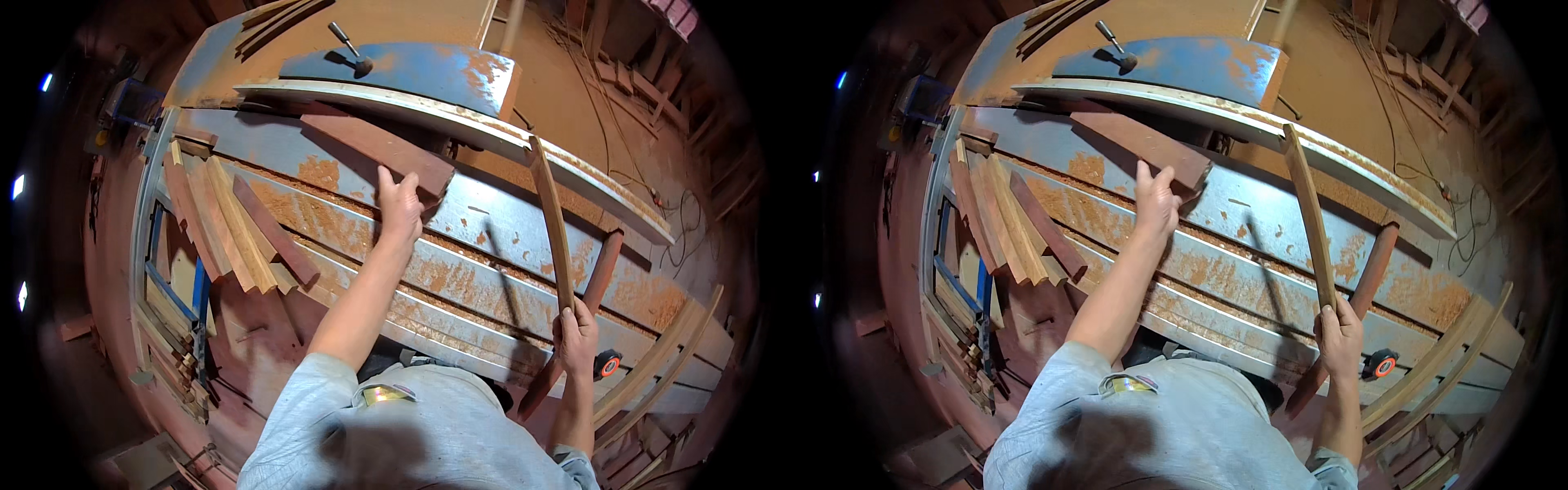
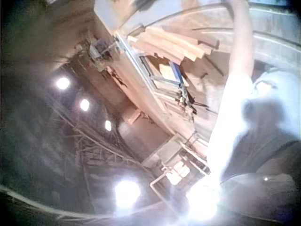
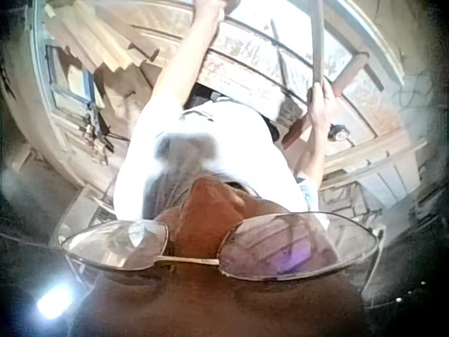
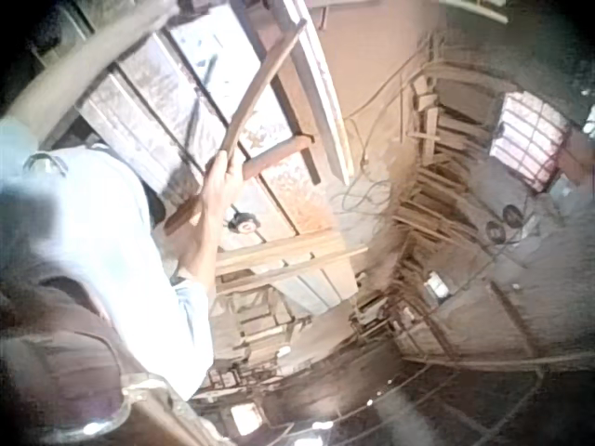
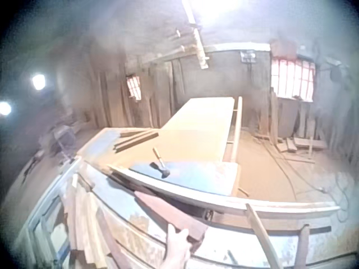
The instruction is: The person picks up curved wood slats from a table and places them onto a blue metal rack, organizing them side-by-side.
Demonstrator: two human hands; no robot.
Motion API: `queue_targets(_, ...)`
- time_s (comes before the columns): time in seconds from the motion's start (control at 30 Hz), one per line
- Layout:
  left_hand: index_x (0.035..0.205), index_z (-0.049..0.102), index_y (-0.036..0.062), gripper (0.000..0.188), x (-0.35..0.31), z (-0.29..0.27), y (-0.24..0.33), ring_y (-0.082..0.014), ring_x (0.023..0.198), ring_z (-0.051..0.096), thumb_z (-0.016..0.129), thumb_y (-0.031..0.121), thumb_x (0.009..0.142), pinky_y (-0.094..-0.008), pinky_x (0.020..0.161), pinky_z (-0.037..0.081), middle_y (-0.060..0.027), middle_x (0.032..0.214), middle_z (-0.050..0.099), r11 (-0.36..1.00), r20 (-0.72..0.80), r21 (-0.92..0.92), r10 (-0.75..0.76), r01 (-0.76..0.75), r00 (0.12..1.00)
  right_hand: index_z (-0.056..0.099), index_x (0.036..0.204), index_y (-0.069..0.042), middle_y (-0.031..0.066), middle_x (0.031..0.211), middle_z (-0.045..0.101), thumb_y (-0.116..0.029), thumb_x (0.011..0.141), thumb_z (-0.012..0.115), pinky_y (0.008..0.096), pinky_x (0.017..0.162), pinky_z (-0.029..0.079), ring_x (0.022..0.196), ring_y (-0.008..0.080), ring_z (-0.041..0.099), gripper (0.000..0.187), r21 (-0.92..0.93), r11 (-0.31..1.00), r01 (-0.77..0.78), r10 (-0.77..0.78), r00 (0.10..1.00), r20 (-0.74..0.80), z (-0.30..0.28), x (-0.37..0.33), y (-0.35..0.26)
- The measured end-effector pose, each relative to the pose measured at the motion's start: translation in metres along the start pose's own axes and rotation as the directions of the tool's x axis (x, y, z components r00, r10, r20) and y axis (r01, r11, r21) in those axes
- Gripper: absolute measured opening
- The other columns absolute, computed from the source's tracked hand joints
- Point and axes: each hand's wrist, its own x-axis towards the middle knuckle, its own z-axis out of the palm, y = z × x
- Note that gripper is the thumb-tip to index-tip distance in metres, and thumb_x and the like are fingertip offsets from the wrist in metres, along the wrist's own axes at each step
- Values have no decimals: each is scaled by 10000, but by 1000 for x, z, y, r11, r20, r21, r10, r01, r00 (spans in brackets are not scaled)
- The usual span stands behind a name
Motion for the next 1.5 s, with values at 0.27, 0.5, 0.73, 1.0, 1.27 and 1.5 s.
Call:
queue_targets(0.27, 1275, 357, -168, 561, 60, 11, 12, -266, 578, 667, 568, 206, 913, -356, 473, 563, -292, 913, 643, 766, -158, 628, -41, 133, 987, 623, 1240, -46, 128, 716, 579, -91, 978, 580, 340, 609, 480, 630, 236, 607, 269, -584, 738, 338, -307, 939, 155, -13, 40, -51)
queue_targets(0.5, 987, 410, -65, 327, 65, 5, 10, -166, 518, 589, 586, 210, 970, -294, 396, 469, -151, 779, 580, 809, -120, 584, -1, 72, 993, 596, 1245, -147, 164, 827, 682, -220, 965, 638, 471, 649, 524, 770, 376, 670, 292, -780, 281, 558, -487, 784, 385, -6, 95, -71)
queue_targets(0.73, 1086, 398, -106, 413, 59, 21, 22, -340, 653, 696, 540, 254, 942, -424, 585, 570, -297, 855, 658, 689, -182, 712, -2, 133, 983, 612, 1243, -174, 157, 872, 705, -217, 963, 624, 474, 647, 522, 796, 373, 682, 283, -797, 156, 584, -468, 754, 461, 5, 133, -89)
queue_targets(1.0, 1371, 239, -254, 718, 82, 4, 11, -492, 1096, 627, 540, 246, 954, -483, 986, 482, -417, 1086, 628, 525, -190, 841, 57, 133, 980, 649, 1238, -127, 214, 866, 672, -132, 931, 670, 442, 671, 520, 810, 404, 663, 308, -808, 164, 565, -461, 769, 444, 12, 142, -91)
queue_targets(1.27, 1369, 235, -272, 741, 105, -26, 31, -485, 1097, 632, 550, 240, 935, -463, 983, 491, -436, 1103, 610, 538, -229, 830, 92, 145, 969, 658, 1203, -135, 216, 837, 681, -172, 957, 650, 455, 639, 520, 764, 409, 671, 248, -762, 143, 632, -482, 717, 504, 50, 159, -108)
queue_targets(1.5, 1363, 251, -264, 729, 113, -35, 34, -498, 1093, 627, 560, 236, 934, -477, 984, 489, -432, 1101, 613, 550, -216, 827, 119, 117, 969, 664, 1205, -142, 211, 783, 686, -216, 964, 645, 475, 603, 518, 714, 396, 684, 253, -748, 113, 654, -499, 689, 526, 55, 171, -109)
